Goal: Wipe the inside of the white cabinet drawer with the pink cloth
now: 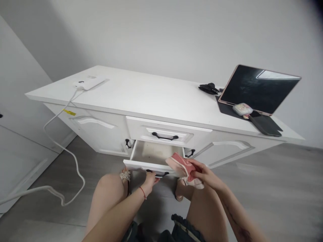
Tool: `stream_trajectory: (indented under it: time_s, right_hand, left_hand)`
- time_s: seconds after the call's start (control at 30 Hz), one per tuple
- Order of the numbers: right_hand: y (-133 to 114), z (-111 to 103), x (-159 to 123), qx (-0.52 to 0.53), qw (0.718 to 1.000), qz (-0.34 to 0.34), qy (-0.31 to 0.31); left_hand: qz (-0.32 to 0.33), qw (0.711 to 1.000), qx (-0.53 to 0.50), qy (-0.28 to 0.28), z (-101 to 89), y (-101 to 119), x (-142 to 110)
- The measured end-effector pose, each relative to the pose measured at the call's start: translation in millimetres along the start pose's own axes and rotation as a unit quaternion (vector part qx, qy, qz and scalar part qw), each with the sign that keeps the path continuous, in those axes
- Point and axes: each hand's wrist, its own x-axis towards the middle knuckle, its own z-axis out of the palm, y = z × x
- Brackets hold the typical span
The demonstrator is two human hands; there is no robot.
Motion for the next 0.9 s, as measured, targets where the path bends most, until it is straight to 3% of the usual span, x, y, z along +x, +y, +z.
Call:
stream_trajectory:
  time_s: [0.07, 0.17, 0.37, 0.63, 0.9]
  right_hand:
    - [10, 9, -11, -0.024, 0.998, -0.023, 0.056]
    - [30, 32, -13, -0.152, 0.976, 0.017, 0.155]
    - [38, 65, -3, -0.305, 0.925, 0.069, 0.214]
    - [1, 81, 16, -0.318, 0.933, 0.033, 0.165]
    - [-38, 134, 47, -0.357, 0.926, -0.02, 0.125]
  left_hand:
    - [0.009, 1.0, -0.009, -0.001, 4.5, 6, 4]
    - [0.019, 0.999, -0.031, 0.001, 8.4, 10, 7]
    - [0.037, 0.996, -0.084, 0.013, 4.4, 9, 4]
    - [0.054, 0.986, -0.15, 0.043, -4.2, 11, -8]
    - [0.027, 0.98, -0.194, 0.034, -10.6, 12, -11]
